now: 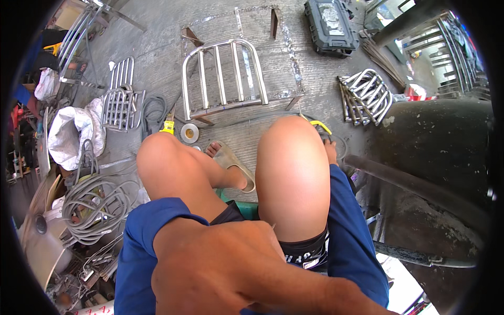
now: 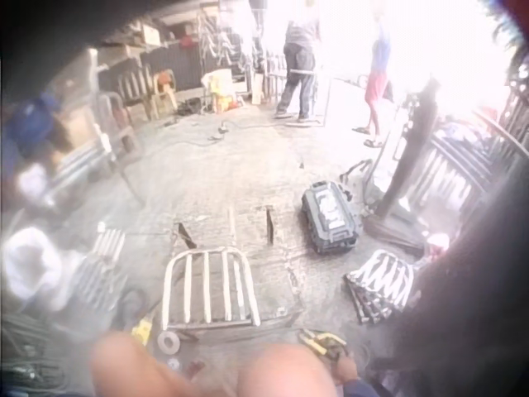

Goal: The person welds a small metal frame using a handheld welding tool. They hold the frame with a clamp, strike an arc, and weld along the joints while seated on a low stool. The person repositions the frame and continues welding different sections.

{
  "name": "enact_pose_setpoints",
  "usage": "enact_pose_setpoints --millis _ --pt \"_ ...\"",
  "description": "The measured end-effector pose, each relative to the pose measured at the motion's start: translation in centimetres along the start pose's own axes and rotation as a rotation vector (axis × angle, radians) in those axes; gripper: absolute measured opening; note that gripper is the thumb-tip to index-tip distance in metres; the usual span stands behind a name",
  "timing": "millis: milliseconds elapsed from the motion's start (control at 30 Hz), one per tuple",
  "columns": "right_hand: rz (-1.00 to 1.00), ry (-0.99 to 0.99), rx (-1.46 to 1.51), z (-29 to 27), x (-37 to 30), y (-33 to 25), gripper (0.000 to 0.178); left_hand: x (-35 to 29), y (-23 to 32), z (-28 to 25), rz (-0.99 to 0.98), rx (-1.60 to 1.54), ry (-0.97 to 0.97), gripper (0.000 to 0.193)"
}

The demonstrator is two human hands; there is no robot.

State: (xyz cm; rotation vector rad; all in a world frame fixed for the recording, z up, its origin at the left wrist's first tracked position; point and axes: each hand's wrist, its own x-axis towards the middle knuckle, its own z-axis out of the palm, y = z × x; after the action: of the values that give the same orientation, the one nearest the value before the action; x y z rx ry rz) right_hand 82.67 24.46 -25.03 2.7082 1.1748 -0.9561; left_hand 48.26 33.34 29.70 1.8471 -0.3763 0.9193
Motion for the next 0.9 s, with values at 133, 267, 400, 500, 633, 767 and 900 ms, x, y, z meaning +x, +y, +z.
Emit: enact_pose_setpoints --millis 133,267,400,500,633,767,900 --pt "-0.192 0.080 -0.087 -0.9 -1.1 2.2 0.053 -0.8 2.2 1.8 0.022 -0.049 0.024 0.032" --pt "-0.128 0.019 -0.065 -5.7 -4.4 2.3 0.052 -2.2 5.2 3.2 0.010 -0.045 0.079 0.033" --pt "-0.128 0.061 -0.013 -13.8 -7.9 0.7 0.051 -3.0 9.0 5.2 -0.005 -0.085 0.095 0.033" --pt "-0.169 0.158 0.078 -20.9 -10.3 -2.2 0.050 -3.8 11.3 7.2 -0.017 -0.093 0.139 0.033" --pt "-0.261 0.361 0.384 -30.2 -13.3 -8.7 0.051 -4.7 11.9 8.3 -0.141 0.031 0.214 0.033" --pt "-0.484 0.610 0.760 -38.0 -14.8 -15.9 0.052 -4.2 9.9 7.1 -0.346 0.186 0.274 0.034" --pt "-0.823 0.884 0.859 -44.7 -14.6 -21.2 0.047 -3.5 6.5 5.0 -0.554 0.303 0.351 0.034"
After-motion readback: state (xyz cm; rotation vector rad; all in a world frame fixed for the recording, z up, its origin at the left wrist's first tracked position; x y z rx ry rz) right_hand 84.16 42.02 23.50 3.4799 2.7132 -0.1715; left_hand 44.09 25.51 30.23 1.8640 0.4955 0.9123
